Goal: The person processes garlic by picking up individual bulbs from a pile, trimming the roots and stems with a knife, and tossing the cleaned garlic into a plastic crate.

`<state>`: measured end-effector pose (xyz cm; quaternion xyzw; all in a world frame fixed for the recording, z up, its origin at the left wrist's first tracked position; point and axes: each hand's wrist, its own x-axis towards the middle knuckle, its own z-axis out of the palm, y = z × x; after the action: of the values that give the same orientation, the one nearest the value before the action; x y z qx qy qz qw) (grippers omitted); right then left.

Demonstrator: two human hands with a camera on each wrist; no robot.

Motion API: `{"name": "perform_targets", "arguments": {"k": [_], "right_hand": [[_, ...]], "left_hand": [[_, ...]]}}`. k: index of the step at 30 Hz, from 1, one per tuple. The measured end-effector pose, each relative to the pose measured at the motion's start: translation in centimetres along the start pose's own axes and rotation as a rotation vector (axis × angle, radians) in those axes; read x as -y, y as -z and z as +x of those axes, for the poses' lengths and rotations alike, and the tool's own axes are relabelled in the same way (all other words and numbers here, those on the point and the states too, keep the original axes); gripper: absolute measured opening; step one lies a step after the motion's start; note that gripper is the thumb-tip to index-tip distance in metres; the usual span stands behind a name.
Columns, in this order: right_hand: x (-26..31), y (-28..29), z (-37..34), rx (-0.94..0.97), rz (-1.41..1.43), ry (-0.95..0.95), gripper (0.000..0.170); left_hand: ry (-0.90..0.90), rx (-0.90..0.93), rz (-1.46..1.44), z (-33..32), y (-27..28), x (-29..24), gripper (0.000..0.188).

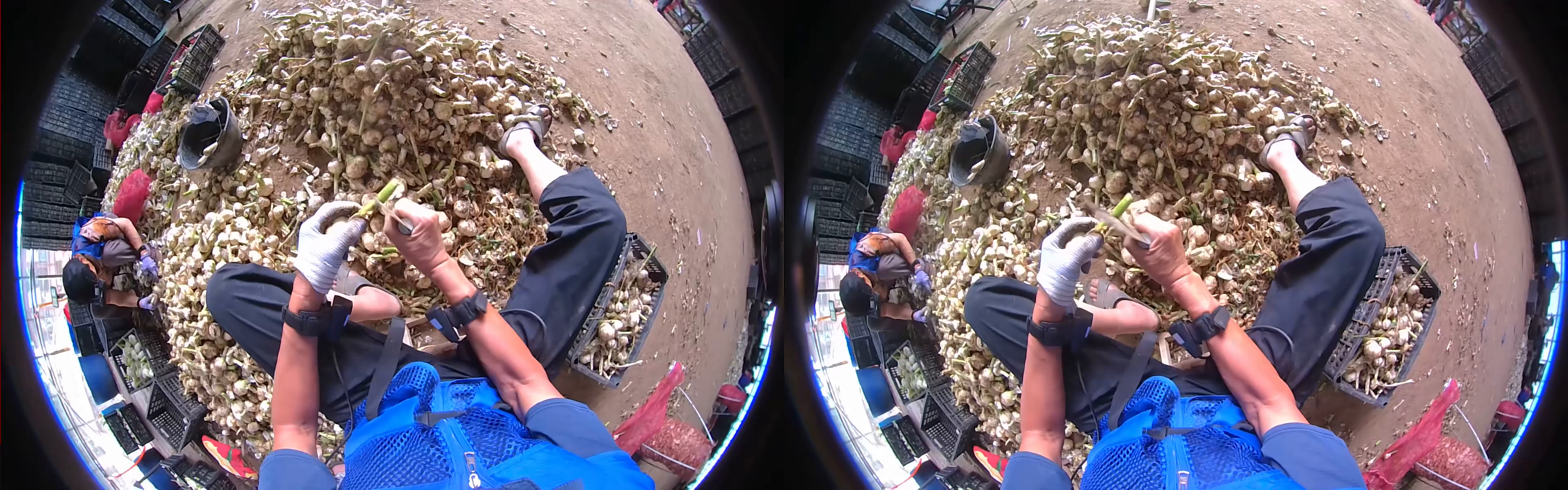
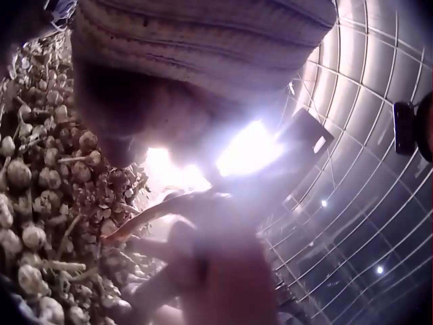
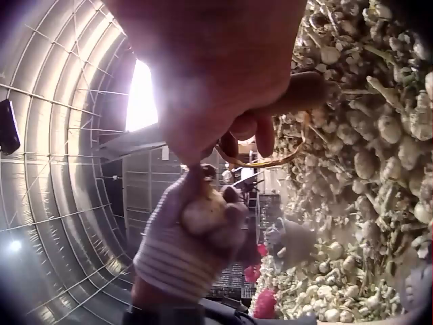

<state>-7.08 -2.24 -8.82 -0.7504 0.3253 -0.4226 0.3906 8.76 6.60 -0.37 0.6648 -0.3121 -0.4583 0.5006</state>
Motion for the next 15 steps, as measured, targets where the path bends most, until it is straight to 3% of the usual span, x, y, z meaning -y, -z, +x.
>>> {"name": "perform_targets", "arguments": {"k": [3, 4, 5, 6, 7, 9, 11, 13, 15], "right_hand": [[-7.2, -2.3, -5.5, 0.135, -0.270, -0.377, 0.021], [-8.8, -2.4, -6.5, 0.146, -0.268, -0.530, 0.023], [-9.8, -2.4, -7.4, 0.161, -0.267, -0.688, 0.025], [-9.9, -2.2, -7.5, 0.147, -0.327, -0.666, 0.024], [-9.9, -2.0, -7.0, 0.133, -0.389, -0.638, 0.024], [-9.6, -3.1, -6.3, 0.231, -0.477, -0.607, 0.023], [-9.9, -4.8, -6.7, 0.303, -0.513, -0.452, 0.025], [-10.0, -6.1, -7.2, 0.435, -0.652, -0.445, 0.025], [-9.4, -6.2, -7.7, 0.494, -0.785, -0.321, 0.024]], "left_hand": [[-0.018, -0.012, -0.151, -0.3, -0.1, -0.3, 0.028], [-0.073, -0.011, -0.270, -0.5, 0.8, -0.9, 0.030], [-0.107, -0.120, -0.497, -0.7, 1.8, -1.3, 0.040], [-0.198, -0.128, -0.828, -0.5, 4.5, -0.7, 0.056], [-0.354, 0.007, -1.201, -0.4, 8.1, -1.0, 0.069], [-0.696, -0.058, -1.448, -3.7, 12.9, -5.5, 0.078], [-0.696, -0.125, -1.388, -3.6, 17.7, -1.5, 0.082], [-0.505, -0.220, -1.405, -4.0, 16.7, -0.9, 0.074], [-0.500, -0.243, -1.359, -4.1, 15.4, -0.6, 0.069]]}}
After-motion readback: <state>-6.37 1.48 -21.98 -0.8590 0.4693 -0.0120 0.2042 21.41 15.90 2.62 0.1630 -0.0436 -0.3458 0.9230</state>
